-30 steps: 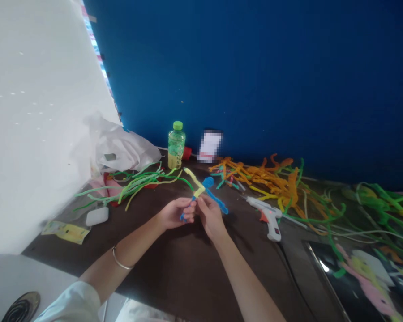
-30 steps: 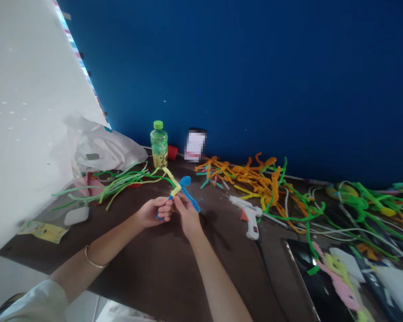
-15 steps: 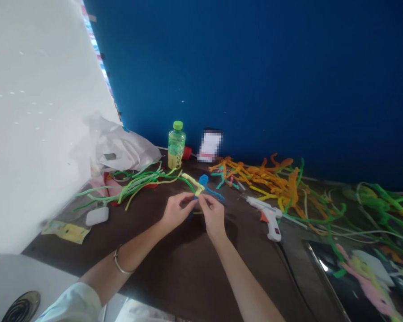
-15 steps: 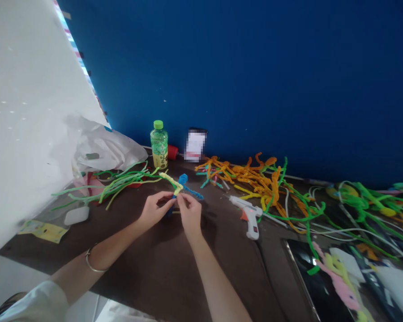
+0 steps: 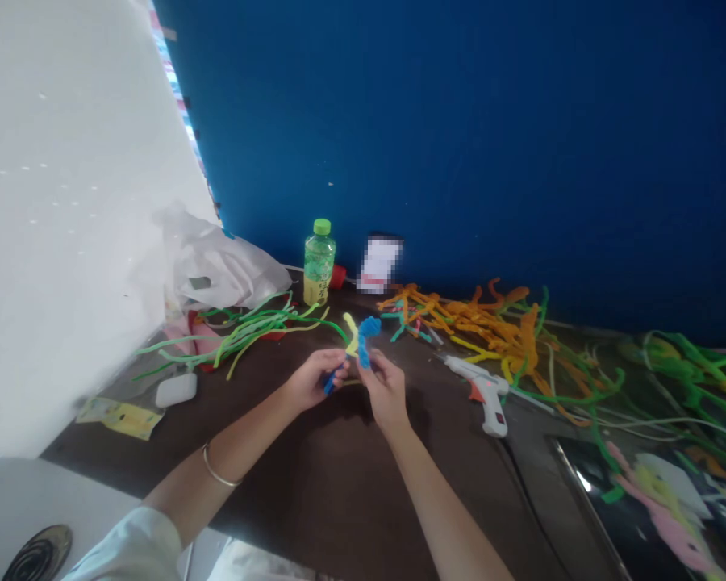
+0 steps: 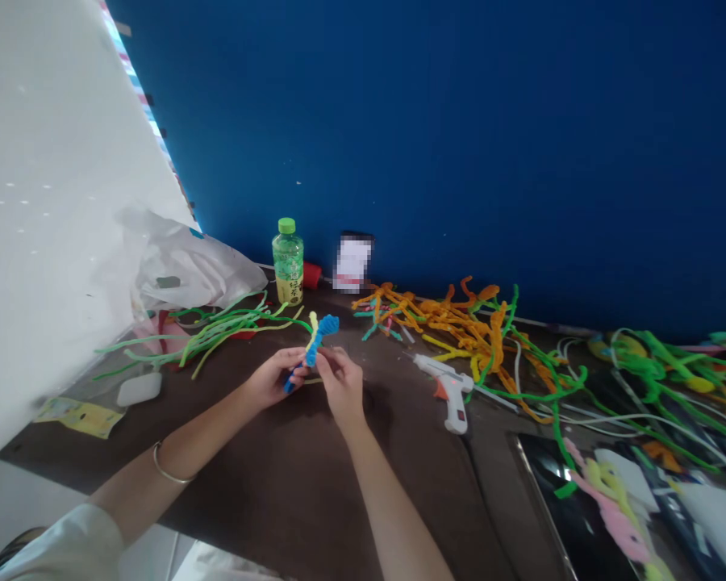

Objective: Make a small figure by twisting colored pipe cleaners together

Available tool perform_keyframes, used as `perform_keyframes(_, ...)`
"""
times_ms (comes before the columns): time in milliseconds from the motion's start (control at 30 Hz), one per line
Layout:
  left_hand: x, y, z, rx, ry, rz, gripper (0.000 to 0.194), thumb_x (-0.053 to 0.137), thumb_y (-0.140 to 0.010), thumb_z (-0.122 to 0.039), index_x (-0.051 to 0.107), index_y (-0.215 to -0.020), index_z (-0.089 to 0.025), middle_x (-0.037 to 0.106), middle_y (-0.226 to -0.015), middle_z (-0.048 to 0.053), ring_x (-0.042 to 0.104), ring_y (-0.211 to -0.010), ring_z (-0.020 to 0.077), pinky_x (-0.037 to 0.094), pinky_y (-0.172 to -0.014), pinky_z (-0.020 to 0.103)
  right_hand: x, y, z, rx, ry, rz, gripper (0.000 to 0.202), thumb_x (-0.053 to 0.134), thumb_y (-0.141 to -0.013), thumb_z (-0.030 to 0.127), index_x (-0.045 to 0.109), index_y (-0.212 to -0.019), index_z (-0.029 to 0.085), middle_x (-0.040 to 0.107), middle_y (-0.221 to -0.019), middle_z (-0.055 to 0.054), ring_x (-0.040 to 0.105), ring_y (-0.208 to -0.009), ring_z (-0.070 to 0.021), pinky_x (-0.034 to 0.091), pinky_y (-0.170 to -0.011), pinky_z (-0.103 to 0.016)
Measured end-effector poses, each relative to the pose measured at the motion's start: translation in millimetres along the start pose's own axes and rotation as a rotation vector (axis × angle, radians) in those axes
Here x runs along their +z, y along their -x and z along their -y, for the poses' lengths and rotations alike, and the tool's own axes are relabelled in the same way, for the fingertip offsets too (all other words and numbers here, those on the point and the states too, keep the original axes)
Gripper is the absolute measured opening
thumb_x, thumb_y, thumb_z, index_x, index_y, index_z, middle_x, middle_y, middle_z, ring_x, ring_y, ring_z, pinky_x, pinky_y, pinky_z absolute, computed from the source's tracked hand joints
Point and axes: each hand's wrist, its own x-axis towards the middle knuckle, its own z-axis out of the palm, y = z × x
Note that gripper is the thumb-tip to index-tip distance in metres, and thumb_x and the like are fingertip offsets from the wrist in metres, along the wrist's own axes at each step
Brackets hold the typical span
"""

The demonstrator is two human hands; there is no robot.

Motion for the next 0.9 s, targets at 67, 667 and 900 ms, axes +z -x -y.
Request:
perform_keyframes(67,-1.0,3.0,-3.5,-0.129,0.131,0.064,0.010,0.055,-0.067,-0.005,0.055,-0.077,-0.007,0.046,-0.065,0.002,0.039,-0.047,0.0007,0.028,-0.036,0.007,0.4,-0.6,0.5,-0.001,-0.010,0.003,0.021,0.063,-0.069,0.035,0.068,-0.083,0.020,0.063,-0.081,-0.003,0.058,-0.080,-0.0176,0.047,-0.073,-0.030)
perform_keyframes(667,3.4,3.9,10.2,0.608,-0.896,-0.268,0.019,0.065,-0.066,-0.026,0.066,-0.083,-0.019,0.064,-0.080,0.006,0.057,-0.078,0.0183,0.043,-0.075,0.030,2.2,-0.7,4.7,0.017,0.076,-0.085,0.017,0.062,-0.069,0.033,0.067,-0.072,0.018,0.066,-0.077,-0.003,0.059,-0.073,-0.0180,0.047,-0.070,-0.031)
perform_keyframes(900,7.0,2.3,6.1,0.492,-0.749,-0.321,0.019,0.064,-0.066,-0.031,0.066,-0.074,-0.014,0.061,-0.061,0.003,0.055,-0.054,0.0129,0.044,-0.058,0.025,5.9,1.9,8.7,0.057,0.023,-0.125,0.018,0.065,-0.066,0.035,0.066,-0.074,0.018,0.067,-0.074,-0.004,0.062,-0.069,-0.0191,0.051,-0.069,-0.034)
